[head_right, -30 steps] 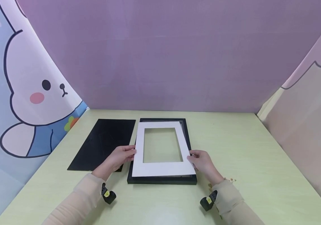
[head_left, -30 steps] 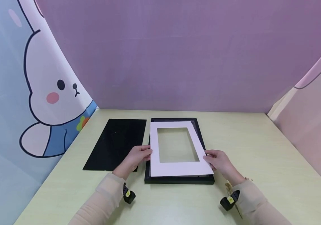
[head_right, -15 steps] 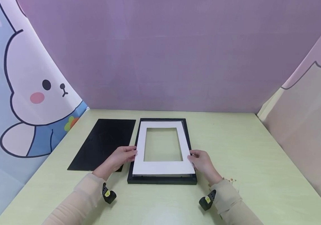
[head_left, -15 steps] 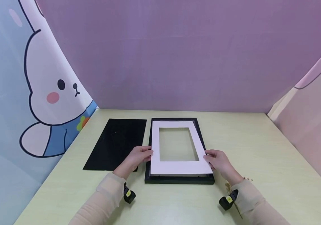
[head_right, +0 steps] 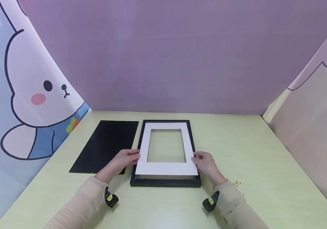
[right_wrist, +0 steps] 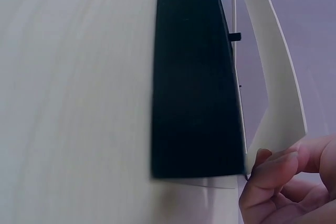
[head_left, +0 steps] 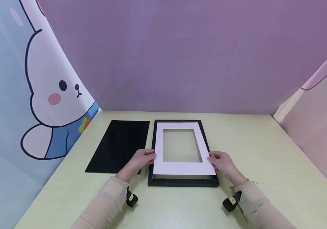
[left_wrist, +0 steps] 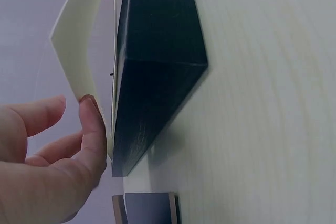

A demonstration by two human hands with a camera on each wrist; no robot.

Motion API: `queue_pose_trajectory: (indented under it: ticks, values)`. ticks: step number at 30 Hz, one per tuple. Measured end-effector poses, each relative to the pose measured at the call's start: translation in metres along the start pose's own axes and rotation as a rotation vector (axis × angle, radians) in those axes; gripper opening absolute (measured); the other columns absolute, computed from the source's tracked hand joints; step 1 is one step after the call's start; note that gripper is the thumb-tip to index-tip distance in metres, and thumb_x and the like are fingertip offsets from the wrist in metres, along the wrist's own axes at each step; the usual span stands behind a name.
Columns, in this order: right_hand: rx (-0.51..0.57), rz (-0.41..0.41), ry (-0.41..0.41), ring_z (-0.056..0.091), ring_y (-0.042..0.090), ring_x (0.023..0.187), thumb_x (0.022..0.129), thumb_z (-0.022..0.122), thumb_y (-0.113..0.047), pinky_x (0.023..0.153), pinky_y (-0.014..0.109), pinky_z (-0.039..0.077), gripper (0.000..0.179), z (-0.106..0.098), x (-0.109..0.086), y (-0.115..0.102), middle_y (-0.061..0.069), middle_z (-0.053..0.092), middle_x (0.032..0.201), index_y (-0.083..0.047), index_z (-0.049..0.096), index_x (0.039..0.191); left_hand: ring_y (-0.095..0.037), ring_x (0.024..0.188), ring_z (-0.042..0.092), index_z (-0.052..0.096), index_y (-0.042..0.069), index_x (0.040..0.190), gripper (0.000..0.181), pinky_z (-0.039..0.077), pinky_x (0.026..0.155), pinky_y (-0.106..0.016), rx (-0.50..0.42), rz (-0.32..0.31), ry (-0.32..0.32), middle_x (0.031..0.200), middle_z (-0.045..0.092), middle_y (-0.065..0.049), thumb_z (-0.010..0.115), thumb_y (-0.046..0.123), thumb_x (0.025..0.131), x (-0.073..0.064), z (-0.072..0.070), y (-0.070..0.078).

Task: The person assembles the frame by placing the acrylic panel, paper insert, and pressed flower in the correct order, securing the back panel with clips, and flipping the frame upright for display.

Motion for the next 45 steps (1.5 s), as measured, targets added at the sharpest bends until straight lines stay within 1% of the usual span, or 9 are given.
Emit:
queue_pose_trajectory:
  ticks: [6,11,16,21,24,31,35,39,45]
  values:
    - [-0.001,-0.022,0.015,0.043,0.013,0.055,0.091,0.054,-0.005,0.048,0.025,0.037,0.033,0.0006,0.0017,0.0018,0.006,0.051,0.075,0.008,0.050,0.121,-0.026,0.093,0.062,0.049,-0.014,0.124,0.038,0.048,0.080,-0.035,0.090,0.017,-0.003,0.114,0.057,-0.024,0.054,0.007,0.092,-0.0009,0.0025,0.0010]
    - [-0.030,-0.038,0.033,0.045,0.014,0.059,0.090,0.055,-0.006,0.049,0.025,0.039,0.032,0.0008,0.0037,0.0024,0.009,0.053,0.084,0.008,0.052,0.119,-0.024,0.093,0.061,0.050,-0.013,0.124,0.038,0.048,0.081,-0.034,0.121,0.013,-0.002,0.115,0.057,-0.023,0.054,0.007,0.092,0.0001,0.0046,0.0005]
    - [-0.073,-0.047,0.038,0.048,0.018,0.069,0.089,0.057,-0.007,0.055,0.027,0.042,0.034,0.0015,0.0044,0.0031,0.012,0.052,0.092,0.008,0.054,0.119,-0.021,0.091,0.059,0.050,-0.011,0.125,0.037,0.048,0.081,-0.034,0.161,0.004,-0.011,0.114,0.058,-0.019,0.052,0.009,0.093,-0.0008,0.0052,0.0010]
    - [-0.110,-0.066,0.038,0.047,0.021,0.078,0.087,0.060,-0.008,0.059,0.028,0.042,0.035,0.0018,0.0041,0.0031,0.012,0.051,0.094,0.008,0.055,0.117,-0.025,0.100,0.054,0.050,-0.007,0.127,0.038,0.047,0.082,-0.037,0.213,-0.016,-0.022,0.124,0.053,-0.019,0.050,0.014,0.095,-0.0036,0.0060,0.0001]
    - [-0.126,-0.080,0.034,0.046,0.022,0.078,0.086,0.062,-0.008,0.059,0.028,0.040,0.036,0.0022,0.0038,0.0028,0.012,0.050,0.094,0.008,0.054,0.117,-0.026,0.105,0.052,0.051,-0.005,0.127,0.039,0.045,0.083,-0.039,0.228,-0.028,-0.019,0.128,0.050,-0.018,0.050,0.015,0.095,-0.0048,0.0062,-0.0006]
    - [-0.160,-0.103,0.029,0.045,0.019,0.072,0.084,0.063,-0.007,0.057,0.028,0.038,0.036,0.0032,0.0027,0.0009,0.010,0.050,0.091,0.008,0.054,0.116,-0.029,0.109,0.051,0.050,-0.007,0.127,0.039,0.044,0.084,-0.041,0.235,-0.015,-0.018,0.129,0.049,-0.019,0.050,0.015,0.095,-0.0043,0.0069,-0.0013]
    - [-0.183,-0.121,0.029,0.046,0.020,0.073,0.084,0.064,-0.006,0.059,0.029,0.039,0.036,0.0039,0.0020,-0.0003,0.010,0.051,0.089,0.009,0.053,0.115,-0.030,0.111,0.049,0.050,-0.007,0.127,0.040,0.044,0.085,-0.041,0.237,-0.017,-0.017,0.131,0.047,-0.019,0.049,0.016,0.095,-0.0042,0.0068,-0.0009]
    - [-0.204,-0.139,0.031,0.047,0.021,0.075,0.083,0.064,-0.004,0.061,0.029,0.041,0.036,0.0040,0.0014,-0.0016,0.010,0.052,0.088,0.009,0.053,0.115,-0.029,0.111,0.049,0.050,-0.006,0.127,0.040,0.043,0.085,-0.043,0.250,-0.023,-0.015,0.132,0.047,-0.018,0.050,0.017,0.095,-0.0047,0.0073,-0.0004]
    - [-0.216,-0.140,0.026,0.047,0.022,0.074,0.083,0.064,-0.005,0.060,0.030,0.041,0.038,0.0037,0.0009,-0.0014,0.011,0.053,0.089,0.009,0.052,0.117,-0.028,0.108,0.050,0.050,-0.005,0.128,0.041,0.043,0.086,-0.043,0.270,-0.029,-0.014,0.131,0.047,-0.018,0.050,0.017,0.094,-0.0051,0.0073,-0.0003]
Point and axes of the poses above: each hand's wrist, its own x-axis towards the middle knuckle, its own z-axis out of the palm, y = z × x, the point moved 6 cm from there along x, towards the middle knuckle
